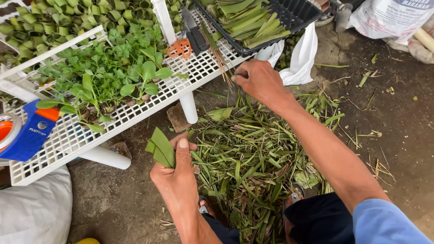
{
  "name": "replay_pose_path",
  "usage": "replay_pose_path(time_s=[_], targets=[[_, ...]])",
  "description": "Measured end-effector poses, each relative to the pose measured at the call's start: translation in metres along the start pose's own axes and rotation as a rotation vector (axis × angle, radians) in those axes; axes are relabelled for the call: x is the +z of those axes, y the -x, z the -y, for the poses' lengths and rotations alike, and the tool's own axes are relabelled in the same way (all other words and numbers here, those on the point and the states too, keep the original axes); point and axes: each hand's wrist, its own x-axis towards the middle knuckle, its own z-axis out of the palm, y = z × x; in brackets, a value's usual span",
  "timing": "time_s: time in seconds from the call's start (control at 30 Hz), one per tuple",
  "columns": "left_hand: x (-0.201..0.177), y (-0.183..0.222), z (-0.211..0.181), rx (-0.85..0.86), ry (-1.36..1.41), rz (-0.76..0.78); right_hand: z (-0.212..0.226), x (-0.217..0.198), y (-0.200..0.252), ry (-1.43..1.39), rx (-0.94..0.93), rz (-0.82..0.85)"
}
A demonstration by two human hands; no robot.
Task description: Wrapping or folding long green leaves into small rectangular packets
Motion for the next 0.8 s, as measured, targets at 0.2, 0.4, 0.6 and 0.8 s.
replay_pose_path(time_s=[0.2, 0.4, 0.6, 0.8], targets=[[0.001, -0.007, 0.009, 0.051, -0.021, 0.032, 0.000, 0.025, -0.004, 0.344, 0.077, 0.083], [0.003, -0.009, 0.010, 0.078, -0.008, 0.034, -0.007, 0.028, -0.003, 0.246, 0.096, 0.106], [0.000, -0.009, 0.002, -0.003, -0.042, 0.007, 0.006, 0.002, 0.007, 0.012, 0.223, 0.129], [0.000, -0.010, 0.004, 0.064, -0.052, 0.003, -0.012, 0.004, 0.004, 0.028, 0.239, 0.117]])
